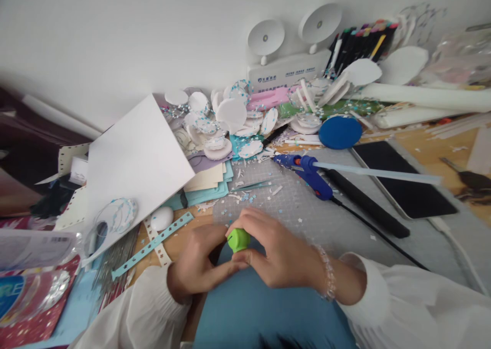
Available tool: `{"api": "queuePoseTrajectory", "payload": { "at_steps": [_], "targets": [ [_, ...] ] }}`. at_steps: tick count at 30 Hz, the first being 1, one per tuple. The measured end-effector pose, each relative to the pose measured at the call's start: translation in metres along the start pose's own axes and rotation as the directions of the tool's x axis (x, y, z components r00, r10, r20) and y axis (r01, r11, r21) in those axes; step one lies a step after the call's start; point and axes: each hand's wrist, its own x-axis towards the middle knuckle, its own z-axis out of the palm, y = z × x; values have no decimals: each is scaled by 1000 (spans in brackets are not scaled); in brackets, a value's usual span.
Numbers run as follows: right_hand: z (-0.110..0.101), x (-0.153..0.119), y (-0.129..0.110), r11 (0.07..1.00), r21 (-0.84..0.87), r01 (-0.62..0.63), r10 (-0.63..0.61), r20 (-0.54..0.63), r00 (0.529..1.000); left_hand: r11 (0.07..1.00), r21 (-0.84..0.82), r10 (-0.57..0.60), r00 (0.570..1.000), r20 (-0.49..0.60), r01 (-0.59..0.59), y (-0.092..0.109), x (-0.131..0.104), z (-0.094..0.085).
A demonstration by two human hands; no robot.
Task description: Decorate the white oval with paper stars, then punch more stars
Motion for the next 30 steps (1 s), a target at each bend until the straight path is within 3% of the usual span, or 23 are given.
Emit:
{"api": "queuePoseTrajectory", "payload": {
  "at_steps": [5, 13, 18, 21, 25, 30],
  "targets": [
    [-5, 0, 2, 999, -37, 10, -10, 5, 1000, 993, 36, 110, 992, 61, -113, -4, -4, 1],
    [-15, 2, 1, 1000, -31, -6, 9, 91, 996, 997, -78, 34, 991, 131, -24, -4, -2, -3],
    [-16, 1, 2, 1000, 8, -11, 11, 83, 997, 990, -141, -5, 991, 135, 24, -3, -2, -5],
    [-15, 0, 4, 999, -30, -22, 24, 68, 997, 973, -217, -57, 994, 96, 77, 0, 0, -8],
    [-6, -1, 9, 993, -117, -7, 11, 34, 999, 924, -373, -115, 992, -49, 89, 4, 2, -9],
    [-3, -1, 13, 982, -111, 154, -151, 33, 988, 950, -298, -148, 976, -162, 95, 4, 1, -4]
  ]
}}
